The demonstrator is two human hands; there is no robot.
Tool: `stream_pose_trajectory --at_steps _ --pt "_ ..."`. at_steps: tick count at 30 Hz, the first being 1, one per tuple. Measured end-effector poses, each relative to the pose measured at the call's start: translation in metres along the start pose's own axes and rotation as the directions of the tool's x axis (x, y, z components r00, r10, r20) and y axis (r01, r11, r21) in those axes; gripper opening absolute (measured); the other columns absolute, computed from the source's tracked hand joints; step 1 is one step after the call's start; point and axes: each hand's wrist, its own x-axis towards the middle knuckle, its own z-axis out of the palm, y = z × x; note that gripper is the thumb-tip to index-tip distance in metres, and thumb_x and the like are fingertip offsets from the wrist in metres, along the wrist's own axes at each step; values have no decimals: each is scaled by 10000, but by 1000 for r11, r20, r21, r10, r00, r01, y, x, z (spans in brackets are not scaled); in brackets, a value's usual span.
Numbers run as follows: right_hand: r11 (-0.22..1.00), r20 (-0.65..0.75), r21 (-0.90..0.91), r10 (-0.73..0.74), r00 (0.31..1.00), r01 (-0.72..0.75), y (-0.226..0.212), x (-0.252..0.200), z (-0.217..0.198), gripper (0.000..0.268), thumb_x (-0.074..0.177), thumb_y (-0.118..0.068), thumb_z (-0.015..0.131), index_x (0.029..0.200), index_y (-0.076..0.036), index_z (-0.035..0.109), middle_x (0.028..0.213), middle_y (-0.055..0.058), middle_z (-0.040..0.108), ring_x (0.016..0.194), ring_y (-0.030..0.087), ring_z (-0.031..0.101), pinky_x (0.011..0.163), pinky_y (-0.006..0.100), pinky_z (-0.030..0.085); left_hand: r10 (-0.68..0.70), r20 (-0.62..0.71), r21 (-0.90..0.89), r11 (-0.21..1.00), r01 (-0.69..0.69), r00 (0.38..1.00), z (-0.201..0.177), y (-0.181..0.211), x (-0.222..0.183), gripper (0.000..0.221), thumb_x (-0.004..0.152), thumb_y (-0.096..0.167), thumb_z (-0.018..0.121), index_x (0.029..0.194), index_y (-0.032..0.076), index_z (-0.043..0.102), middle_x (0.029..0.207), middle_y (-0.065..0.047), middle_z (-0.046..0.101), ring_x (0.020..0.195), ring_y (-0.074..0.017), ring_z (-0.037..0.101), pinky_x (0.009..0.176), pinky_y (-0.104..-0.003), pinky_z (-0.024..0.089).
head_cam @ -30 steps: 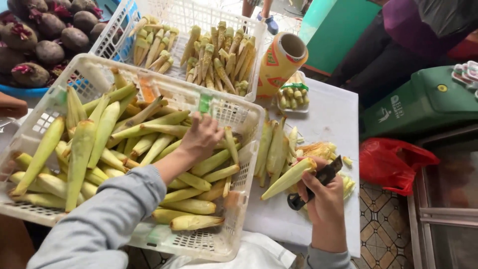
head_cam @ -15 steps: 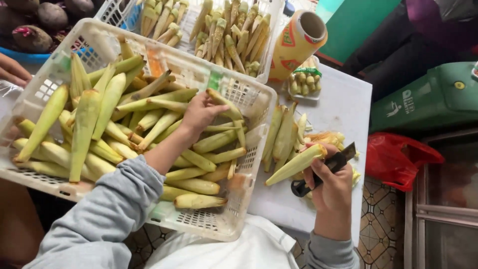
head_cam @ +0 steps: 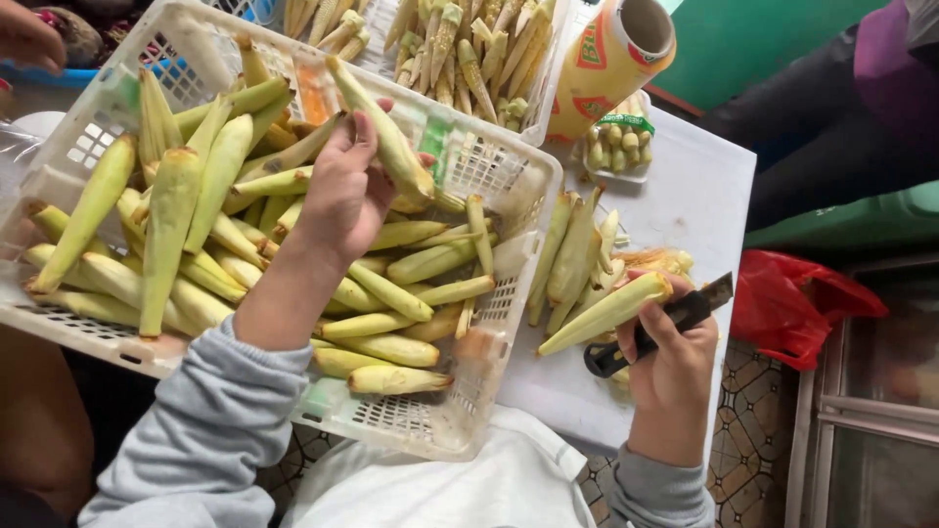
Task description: The person peels baby corn by hand and using a small knife, removing the outer husks and silk before placing the cleaned corn into a plastic basket.
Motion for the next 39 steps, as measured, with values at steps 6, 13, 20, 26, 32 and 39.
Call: stream_pose_trajectory --at_steps 6,13,20,26,32,39 --pt "1000 16 20 10 1000 -10 6 5 3 353 896 -114 716 1170 98 648 985 289 667 386 142 556 314 202 411 -120 30 -108 987 122 992 -11 -3 -19 575 957 48 646 1478 74 403 1102 -211 578 1038 -373 707 1033 -540 586" --pt "1000 9 6 15 1000 -15 10 7 0 348 895 -108 713 1162 105 643 971 296 667 380 150 559 299 203 402 52 36 9 999 -52 998 -13 -23 -21 452 887 -30 732 1314 -5 586 985 -240 708 901 -345 754 899 -480 644" --pt "1000 -3 9 29 1000 -29 10 6 0 365 898 -120 720 1176 104 642 969 290 666 386 140 551 306 204 403 -31 18 50 998 30 999 -10 -16 -32 449 881 78 779 1314 70 660 961 -152 661 879 -273 739 889 -444 647" --pt "999 11 21 41 999 -41 19 4 5 361 903 -130 731 1164 104 649 949 287 674 379 136 543 301 213 409 18 45 206 978 -27 999 4 -18 -60 474 821 36 818 1274 43 680 928 -121 701 858 -199 720 881 -358 615" --pt "995 107 88 37 994 -47 33 8 37 275 913 -98 733 1083 100 643 952 290 670 329 127 512 289 213 413 -92 203 307 951 26 975 40 -34 -78 584 761 95 879 1280 56 615 893 -118 705 780 -173 699 719 -323 618" --pt "968 179 126 192 965 -216 23 2 86 297 912 -123 751 1058 64 572 1140 204 552 375 69 487 311 186 440 -287 336 525 848 74 897 46 -58 -110 917 717 220 936 1468 156 414 1200 -151 657 1031 -199 637 905 -348 587"
